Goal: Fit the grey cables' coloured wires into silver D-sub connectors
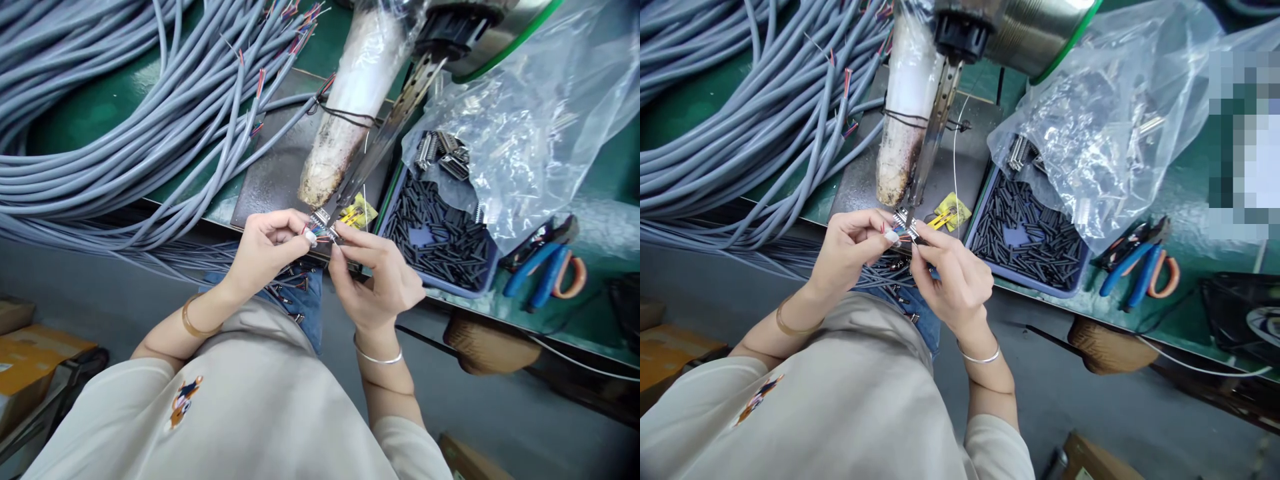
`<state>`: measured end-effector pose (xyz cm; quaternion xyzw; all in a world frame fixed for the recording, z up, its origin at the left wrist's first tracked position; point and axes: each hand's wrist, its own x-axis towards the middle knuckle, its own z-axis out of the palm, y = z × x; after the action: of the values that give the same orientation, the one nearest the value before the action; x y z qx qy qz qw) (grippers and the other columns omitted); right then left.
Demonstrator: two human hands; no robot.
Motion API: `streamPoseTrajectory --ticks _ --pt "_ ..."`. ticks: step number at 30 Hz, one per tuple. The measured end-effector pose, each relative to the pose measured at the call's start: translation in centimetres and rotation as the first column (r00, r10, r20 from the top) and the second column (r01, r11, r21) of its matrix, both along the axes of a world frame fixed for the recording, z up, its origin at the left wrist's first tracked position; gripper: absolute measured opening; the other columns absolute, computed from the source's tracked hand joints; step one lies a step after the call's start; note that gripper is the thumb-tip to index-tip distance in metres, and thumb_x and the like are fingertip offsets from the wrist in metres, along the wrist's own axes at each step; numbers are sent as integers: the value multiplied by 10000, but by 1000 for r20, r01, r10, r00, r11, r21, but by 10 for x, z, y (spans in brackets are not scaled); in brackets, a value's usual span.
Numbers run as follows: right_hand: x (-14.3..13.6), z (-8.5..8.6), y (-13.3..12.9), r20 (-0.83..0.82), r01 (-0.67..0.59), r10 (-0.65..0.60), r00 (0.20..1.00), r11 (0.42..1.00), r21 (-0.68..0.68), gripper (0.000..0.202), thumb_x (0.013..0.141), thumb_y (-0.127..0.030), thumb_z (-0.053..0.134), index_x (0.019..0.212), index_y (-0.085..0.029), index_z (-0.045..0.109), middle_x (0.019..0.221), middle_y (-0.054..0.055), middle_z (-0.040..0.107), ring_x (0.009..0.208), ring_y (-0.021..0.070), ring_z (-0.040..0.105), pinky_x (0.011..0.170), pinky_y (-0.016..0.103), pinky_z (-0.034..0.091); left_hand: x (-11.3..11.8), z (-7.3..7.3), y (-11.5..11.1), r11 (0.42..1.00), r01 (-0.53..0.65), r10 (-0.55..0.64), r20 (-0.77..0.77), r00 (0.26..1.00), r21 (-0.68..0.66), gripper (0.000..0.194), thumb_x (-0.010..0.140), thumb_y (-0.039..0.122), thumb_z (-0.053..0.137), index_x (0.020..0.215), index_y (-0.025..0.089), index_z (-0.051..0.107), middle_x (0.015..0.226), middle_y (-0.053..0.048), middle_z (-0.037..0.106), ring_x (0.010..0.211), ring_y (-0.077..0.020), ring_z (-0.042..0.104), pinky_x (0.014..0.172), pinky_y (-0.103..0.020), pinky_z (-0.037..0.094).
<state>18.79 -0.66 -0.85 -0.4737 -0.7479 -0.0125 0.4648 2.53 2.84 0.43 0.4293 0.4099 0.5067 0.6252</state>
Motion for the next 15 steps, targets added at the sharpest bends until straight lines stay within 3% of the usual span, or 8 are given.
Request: streamPoseTrajectory --ticks 6,15 --pt "-1 -3 2 -14 2 -2 1000 1000 -9 200 842 -85 757 855 -212 604 1045 48 810 850 155 787 725 243 626 0 -2 -1 999 -12 10 -25 1000 -42 162 690 90 727 570 131 626 720 0 672 423 12 367 387 -153 265" --pt "0 2 5 -8 13 -13 1000 1000 4 188 842 -114 779 932 -238 670 1049 25 810 880 177 788 773 295 657 0 4 0 998 -10 9 -26 1000 -58 179 690 144 746 575 139 609 708 7 642 444 4 355 394 -167 255"
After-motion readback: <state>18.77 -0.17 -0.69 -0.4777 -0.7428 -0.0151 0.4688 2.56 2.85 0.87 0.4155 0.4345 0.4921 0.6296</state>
